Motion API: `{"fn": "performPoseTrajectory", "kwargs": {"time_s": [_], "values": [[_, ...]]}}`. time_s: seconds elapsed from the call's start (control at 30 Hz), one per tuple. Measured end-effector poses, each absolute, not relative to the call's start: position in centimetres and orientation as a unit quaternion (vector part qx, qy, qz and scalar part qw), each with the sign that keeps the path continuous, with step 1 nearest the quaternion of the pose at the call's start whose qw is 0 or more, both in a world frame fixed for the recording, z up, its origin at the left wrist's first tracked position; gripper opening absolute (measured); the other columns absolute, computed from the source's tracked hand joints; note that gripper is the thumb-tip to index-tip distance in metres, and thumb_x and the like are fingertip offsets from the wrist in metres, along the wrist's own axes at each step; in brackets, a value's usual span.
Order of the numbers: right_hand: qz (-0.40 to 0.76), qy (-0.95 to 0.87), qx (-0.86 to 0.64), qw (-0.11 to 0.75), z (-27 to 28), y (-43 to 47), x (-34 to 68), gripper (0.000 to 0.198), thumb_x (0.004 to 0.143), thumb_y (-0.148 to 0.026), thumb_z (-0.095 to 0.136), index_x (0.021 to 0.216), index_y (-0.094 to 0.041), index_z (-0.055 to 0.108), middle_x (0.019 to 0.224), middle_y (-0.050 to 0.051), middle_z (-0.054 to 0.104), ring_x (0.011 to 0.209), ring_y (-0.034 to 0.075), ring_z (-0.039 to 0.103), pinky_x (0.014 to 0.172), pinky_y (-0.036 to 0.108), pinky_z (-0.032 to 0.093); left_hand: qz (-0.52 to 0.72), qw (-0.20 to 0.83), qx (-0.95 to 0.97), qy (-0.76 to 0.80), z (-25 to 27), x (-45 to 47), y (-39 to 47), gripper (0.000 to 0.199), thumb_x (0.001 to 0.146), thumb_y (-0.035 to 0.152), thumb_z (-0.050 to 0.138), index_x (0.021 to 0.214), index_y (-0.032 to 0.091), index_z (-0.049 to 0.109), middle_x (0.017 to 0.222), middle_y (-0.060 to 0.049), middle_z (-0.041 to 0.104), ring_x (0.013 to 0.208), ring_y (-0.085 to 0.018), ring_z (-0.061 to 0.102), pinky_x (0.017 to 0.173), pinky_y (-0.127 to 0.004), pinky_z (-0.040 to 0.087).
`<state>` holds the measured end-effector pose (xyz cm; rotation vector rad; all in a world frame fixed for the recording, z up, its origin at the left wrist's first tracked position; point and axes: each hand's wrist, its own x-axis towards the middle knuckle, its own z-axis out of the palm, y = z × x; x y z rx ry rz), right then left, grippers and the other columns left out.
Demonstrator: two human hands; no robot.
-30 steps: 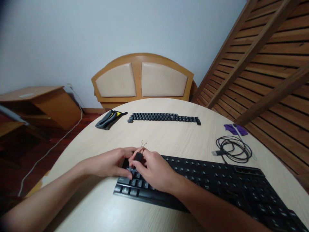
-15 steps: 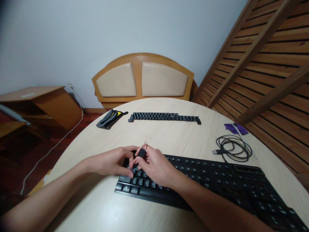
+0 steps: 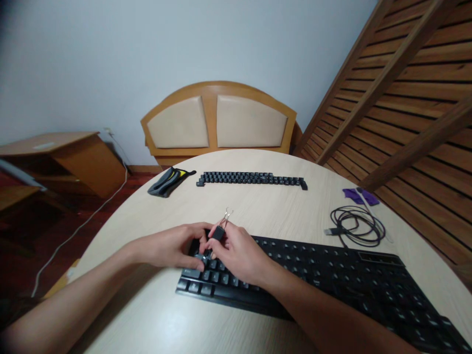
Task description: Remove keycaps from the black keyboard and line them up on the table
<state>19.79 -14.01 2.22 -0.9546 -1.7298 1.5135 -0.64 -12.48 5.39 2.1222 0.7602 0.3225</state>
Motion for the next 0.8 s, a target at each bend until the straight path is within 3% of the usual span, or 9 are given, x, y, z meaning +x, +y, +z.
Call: {"fn": "performPoseTrajectory", "kwargs": {"time_s": [0.8], "values": [[0.548,-0.665,-0.394,0.321,0.8,-13.8,19.9,0.004,0.092,-0.025,0.052,0.094,-0.022,0.05,0.08,0.0,0.067,0.069,0.015,0.067,0.061,0.025,0.051,0.101,0.386,0.862,0.313,5.9,-0.5,-12.7,0.017,0.076,0.029,0.075,0.078,0.02,0.061,0.135,-0.008,0.055,0.124,-0.025,0.054,0.104,-0.035,0.044]]}}
